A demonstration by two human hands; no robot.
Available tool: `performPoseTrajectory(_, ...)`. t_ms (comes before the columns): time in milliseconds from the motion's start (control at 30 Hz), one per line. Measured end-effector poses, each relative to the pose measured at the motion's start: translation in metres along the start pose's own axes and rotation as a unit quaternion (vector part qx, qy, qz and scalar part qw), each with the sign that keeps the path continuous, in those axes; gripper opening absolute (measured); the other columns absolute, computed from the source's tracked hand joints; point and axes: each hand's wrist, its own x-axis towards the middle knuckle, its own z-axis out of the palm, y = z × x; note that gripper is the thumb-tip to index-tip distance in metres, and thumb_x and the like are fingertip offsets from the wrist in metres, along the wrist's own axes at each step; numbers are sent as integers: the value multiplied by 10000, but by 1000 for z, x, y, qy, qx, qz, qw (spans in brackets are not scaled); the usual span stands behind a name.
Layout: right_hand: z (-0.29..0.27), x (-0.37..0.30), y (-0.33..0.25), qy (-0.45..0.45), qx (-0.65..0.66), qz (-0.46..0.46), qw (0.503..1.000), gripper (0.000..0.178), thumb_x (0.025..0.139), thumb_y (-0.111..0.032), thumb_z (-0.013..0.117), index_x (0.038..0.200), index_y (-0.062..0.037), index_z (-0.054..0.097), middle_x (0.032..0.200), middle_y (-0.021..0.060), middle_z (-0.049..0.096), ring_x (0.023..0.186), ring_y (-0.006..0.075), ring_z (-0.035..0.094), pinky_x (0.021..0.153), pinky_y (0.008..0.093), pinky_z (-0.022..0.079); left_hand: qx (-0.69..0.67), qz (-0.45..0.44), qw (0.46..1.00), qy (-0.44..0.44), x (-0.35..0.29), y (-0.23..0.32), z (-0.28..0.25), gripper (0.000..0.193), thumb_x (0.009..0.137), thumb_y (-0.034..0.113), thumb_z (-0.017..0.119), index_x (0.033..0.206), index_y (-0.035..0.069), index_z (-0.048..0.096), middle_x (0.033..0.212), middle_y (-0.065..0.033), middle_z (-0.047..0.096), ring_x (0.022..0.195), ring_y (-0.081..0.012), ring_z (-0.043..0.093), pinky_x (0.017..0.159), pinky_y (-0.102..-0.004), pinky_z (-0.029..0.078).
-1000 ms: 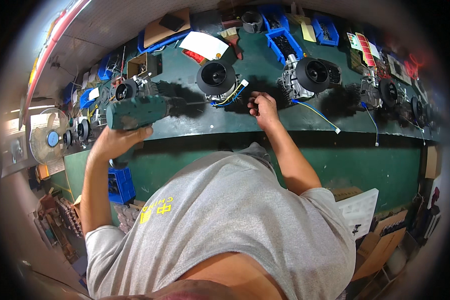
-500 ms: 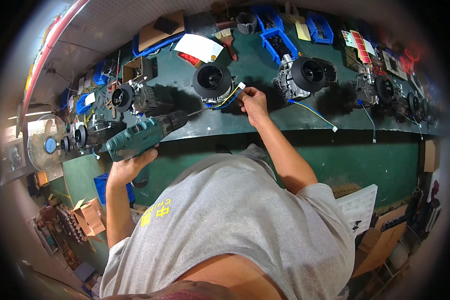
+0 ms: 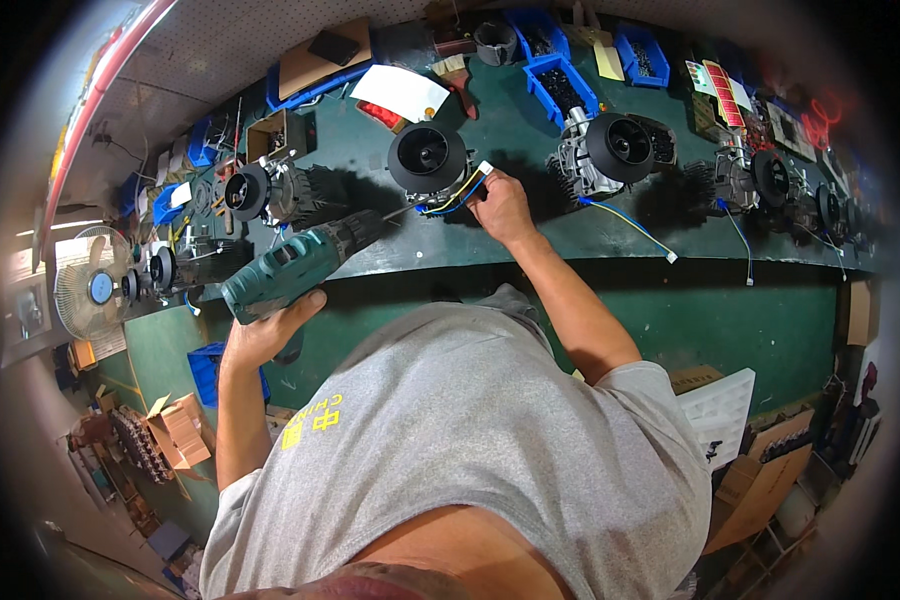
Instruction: The person uses a cordless drill to fasten screws into small black cylindrical electronic components on a workbench. They repeatedly pick up screws, align them with the drill, and drive them into the components.
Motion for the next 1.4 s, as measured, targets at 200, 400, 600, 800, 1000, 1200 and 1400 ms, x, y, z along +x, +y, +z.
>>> performPoseTrajectory(200, 6, -6, -9, 24, 101, 79, 991, 212, 812, -95, 792, 978, -8, 693, 825, 88, 721, 733, 158, 667, 712, 317, 533, -21, -17, 1000, -7, 15, 17, 11, 326, 869, 157, 772, 1166, 53, 686, 952, -36, 703, 864, -117, 611, 790, -308, 524)
performPoseTrajectory(400, 31, -25, 21, 62, 216, 165, 960, 181, 826, -69, 772, 969, 2, 688, 725, 3, 635, 661, 57, 541, 611, 242, 460, 30, 27, 999, -31, 40, 16, 25, 376, 842, 164, 769, 1193, 51, 689, 941, -87, 725, 839, -145, 649, 782, -328, 537)
performPoseTrajectory(600, 36, -28, 22, 82, 222, 151, 960, 177, 837, -45, 757, 994, 16, 705, 707, 0, 603, 634, 60, 516, 584, 238, 439, 53, 47, 996, -48, 50, 10, 32, 378, 842, 161, 764, 1195, 51, 688, 922, -90, 720, 809, -152, 647, 760, -329, 539)
performPoseTrajectory(800, 34, -28, 26, 88, 181, 131, 971, 184, 828, -57, 770, 990, 13, 717, 725, 36, 636, 631, 87, 559, 584, 265, 460, 37, 67, 996, -41, 54, 18, 37, 378, 840, 175, 769, 1185, 45, 687, 894, -84, 715, 791, -140, 635, 745, -327, 538)
performPoseTrajectory(1000, 32, -24, 29, 71, 134, 102, 983, 178, 816, -74, 779, 963, 2, 715, 722, 62, 643, 612, 121, 580, 588, 284, 474, 200, 109, 968, -108, 74, 46, 15, 341, 832, 277, 767, 1101, 79, 699, 902, -154, 708, 822, -310, 688, 751, -388, 550)
performPoseTrajectory(1200, 35, -23, 37, 59, 130, 104, 984, 134, 813, -55, 763, 909, 2, 690, 717, 71, 645, 610, 149, 596, 596, 305, 488, 355, 178, 902, -167, 130, 94, 9, 447, 768, 310, 842, 1132, 97, 690, 1022, -153, 718, 957, -324, 695, 831, -450, 546)
performPoseTrajectory(1400, 36, -22, 43, 62, 140, 102, 983, 145, 801, -49, 777, 891, -1, 674, 701, 78, 632, 605, 163, 590, 594, 312, 484, 414, 128, 876, -212, 154, 133, 23, 459, 760, 292, 818, 1144, 76, 684, 1051, -164, 724, 996, -348, 691, 896, -441, 538)
